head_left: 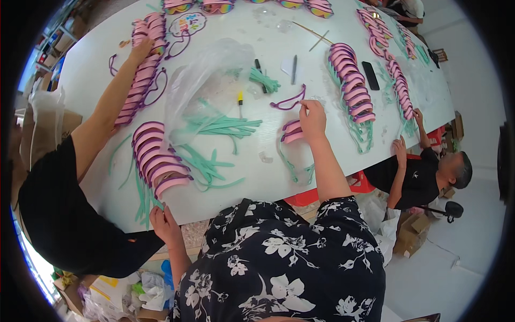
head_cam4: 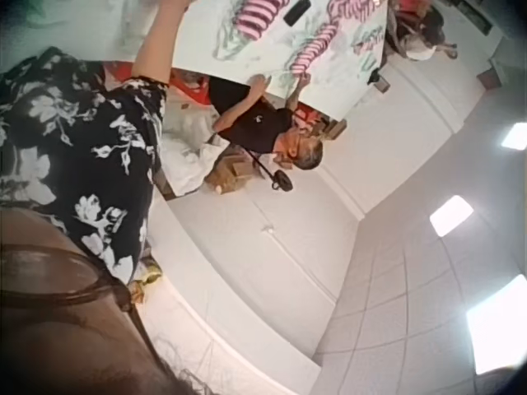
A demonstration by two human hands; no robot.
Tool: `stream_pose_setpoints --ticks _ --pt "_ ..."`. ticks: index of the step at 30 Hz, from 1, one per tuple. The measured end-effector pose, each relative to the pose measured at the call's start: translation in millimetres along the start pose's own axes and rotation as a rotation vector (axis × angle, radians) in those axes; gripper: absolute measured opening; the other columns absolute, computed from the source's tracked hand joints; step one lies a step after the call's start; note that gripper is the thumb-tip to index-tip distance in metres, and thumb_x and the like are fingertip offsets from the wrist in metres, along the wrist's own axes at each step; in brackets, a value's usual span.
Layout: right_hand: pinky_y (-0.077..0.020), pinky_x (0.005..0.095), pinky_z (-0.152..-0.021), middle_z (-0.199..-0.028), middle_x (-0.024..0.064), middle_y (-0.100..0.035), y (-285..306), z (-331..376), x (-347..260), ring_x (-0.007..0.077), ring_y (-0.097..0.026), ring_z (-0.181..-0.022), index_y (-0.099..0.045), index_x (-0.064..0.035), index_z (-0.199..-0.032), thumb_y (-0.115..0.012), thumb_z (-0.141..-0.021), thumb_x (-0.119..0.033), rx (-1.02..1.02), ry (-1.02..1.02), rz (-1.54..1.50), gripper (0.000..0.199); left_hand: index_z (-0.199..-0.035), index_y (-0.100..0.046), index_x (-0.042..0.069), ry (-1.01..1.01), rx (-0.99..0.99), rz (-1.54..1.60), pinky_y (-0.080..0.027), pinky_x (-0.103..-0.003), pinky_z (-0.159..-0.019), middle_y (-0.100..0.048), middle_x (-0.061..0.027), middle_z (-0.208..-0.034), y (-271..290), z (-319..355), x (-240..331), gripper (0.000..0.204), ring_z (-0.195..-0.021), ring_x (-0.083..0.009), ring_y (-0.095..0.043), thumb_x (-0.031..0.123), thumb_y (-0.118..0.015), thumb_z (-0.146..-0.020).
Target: Assembling sunglasses by attaching components and organizing them on an assembly line.
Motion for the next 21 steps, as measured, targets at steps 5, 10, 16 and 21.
stream_pose_setpoints --ticks 5,10,16,21 --pt "-0.0496 0.0402 -0.078 -0.093 0.0147 -0.065 -3 -4 90 0.0303 -0.063 -0.088 -0.068 -0.0043 -0.093 -0.06 -0.081 -0.01 0.116 -0.339 0.052 0.016 -0.11 -0.063 -0.001 0.21 -0.053 0.223 -0.048 -0.026 -0.061 -0.064 -0.0104 -0.097 -1 11 6 0.022 -0.066 -0.0136 -0.057 0.001 -0.058 -0.089" --pt "-0.0519 0.0377 -0.077 -0.094 0.0134 -0.07 3 -18 66 0.0271 -0.067 -0.084 -0.071 -0.0057 -0.095 -0.07 -0.077 -0.033 -0.21 -0.553 0.09 0.033 -0.11 -0.063 -0.002 0.231 -0.077 0.234 -0.05 -0.025 -0.059 -0.065 -0.01 -0.099 -6 8 8 0.02 -0.064 -0.0119 -0.06 0.002 -0.057 -0.09" --pt "-0.054 0.041 -0.076 -0.096 0.014 -0.071 -14 -43 50 0.0298 -0.068 -0.092 -0.072 -0.0081 -0.096 -0.073 -0.07 -0.047 -0.454 -0.6 0.53 0.047 -0.109 -0.063 -0.002 0.201 -0.173 0.285 -0.05 -0.025 -0.06 -0.065 -0.0096 -0.096 -15 2 3 0.019 -0.067 -0.0114 -0.06 0.005 -0.056 -0.092" --pt "-0.0531 0.0483 -0.074 -0.093 0.021 -0.068 -34 -49 77 0.0393 -0.066 -0.089 -0.072 -0.0042 -0.088 -0.063 -0.075 -0.037 -0.461 -0.402 0.619 0.037 -0.105 -0.064 -0.002 0.239 -0.152 0.292 -0.052 -0.031 -0.064 -0.063 -0.0157 -0.087 1 5 5 0.018 -0.069 -0.0235 -0.061 0.006 -0.06 -0.089"
Point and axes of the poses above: each hand's wrist, its own z-axis away from the middle knuckle, its own y-axis out of the back of the hand, x = y × z, the point moved 1 cm from there along -z, towards the middle knuckle
